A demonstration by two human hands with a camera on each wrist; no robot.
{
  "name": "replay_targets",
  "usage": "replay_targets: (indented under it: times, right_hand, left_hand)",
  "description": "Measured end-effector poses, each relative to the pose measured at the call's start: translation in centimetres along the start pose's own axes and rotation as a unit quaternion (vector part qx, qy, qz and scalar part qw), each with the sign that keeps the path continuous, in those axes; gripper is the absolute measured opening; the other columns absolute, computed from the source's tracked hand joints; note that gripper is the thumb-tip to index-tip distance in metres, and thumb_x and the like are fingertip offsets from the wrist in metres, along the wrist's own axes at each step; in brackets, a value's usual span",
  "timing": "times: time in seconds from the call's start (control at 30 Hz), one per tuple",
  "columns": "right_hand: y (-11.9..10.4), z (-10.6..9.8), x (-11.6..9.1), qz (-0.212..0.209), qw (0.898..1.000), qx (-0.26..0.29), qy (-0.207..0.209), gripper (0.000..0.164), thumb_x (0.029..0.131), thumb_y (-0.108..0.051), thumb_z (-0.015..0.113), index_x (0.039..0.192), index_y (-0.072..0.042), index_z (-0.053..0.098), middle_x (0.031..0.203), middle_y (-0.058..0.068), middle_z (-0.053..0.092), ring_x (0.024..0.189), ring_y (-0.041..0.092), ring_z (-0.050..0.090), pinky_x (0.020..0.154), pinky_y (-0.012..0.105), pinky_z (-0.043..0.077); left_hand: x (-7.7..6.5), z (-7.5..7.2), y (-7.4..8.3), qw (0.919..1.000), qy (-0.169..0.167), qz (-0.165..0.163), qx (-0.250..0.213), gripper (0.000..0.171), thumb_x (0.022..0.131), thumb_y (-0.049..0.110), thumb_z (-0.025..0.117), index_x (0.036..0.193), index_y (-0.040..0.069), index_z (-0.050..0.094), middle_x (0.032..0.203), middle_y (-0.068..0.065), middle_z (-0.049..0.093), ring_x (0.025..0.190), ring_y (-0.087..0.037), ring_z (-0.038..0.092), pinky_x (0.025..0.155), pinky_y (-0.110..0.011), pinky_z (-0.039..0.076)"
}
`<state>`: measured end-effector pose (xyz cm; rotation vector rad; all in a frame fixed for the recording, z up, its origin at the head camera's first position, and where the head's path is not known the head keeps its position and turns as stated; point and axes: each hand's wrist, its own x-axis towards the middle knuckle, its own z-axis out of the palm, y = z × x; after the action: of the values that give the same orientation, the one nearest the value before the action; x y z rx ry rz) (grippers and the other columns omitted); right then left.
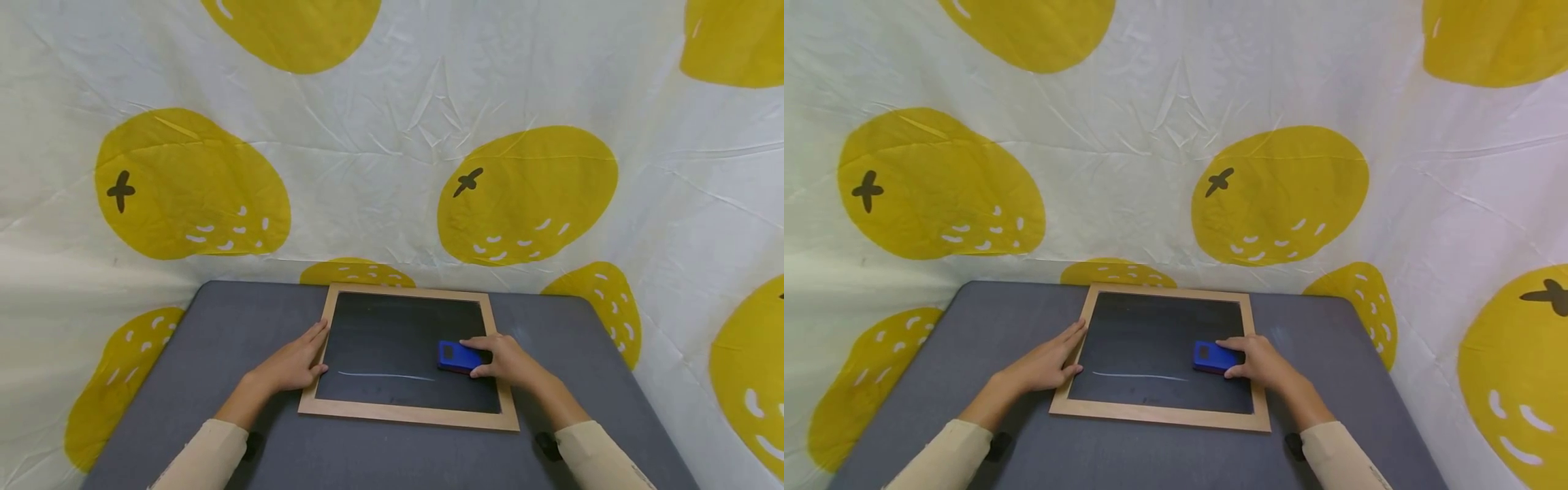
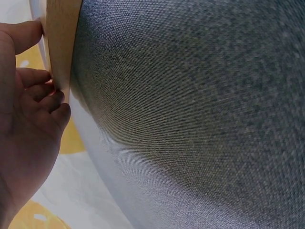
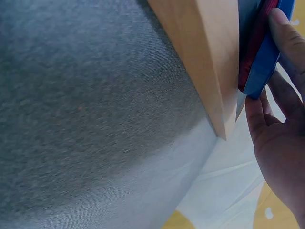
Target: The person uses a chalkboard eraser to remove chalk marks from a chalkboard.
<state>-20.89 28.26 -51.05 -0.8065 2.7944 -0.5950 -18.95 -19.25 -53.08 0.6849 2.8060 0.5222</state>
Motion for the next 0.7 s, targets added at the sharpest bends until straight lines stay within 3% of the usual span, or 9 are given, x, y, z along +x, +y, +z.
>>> replay_targets:
  times: [0.4, 0.7]
  right_hand:
    - [-0.4, 0.2, -1.0, 0.026, 1.000, 0.013, -0.007, 0.065, 0.083, -0.036, 0.086, 0.141, -0.014, 0.066, 0.140, 0.017, 0.065, 0.124, 0.042, 0.062, 0.099, 0.061, 0.051]
    - [-1.0, 0.8, -2.4, -0.004, 1.000, -0.003, -0.009, 0.067, 0.080, -0.042, 0.087, 0.139, -0.017, 0.068, 0.137, 0.011, 0.069, 0.114, 0.031, 0.065, 0.091, 0.050, 0.055]
  left_hand:
    - [-0.1, -0.2, 0.2, 0.9999, 0.003, 0.016, -0.003, 0.085, 0.099, 0.027, 0.069, 0.161, -0.006, 0.022, 0.171, -0.022, 0.017, 0.156, -0.040, 0.026, 0.119, -0.056, 0.036]
    - [-0.2, 0.1, 0.0, 0.9997, 0.009, 0.020, 0.010, 0.086, 0.098, 0.028, 0.069, 0.162, -0.006, 0.022, 0.171, -0.022, 0.018, 0.156, -0.040, 0.026, 0.120, -0.054, 0.036]
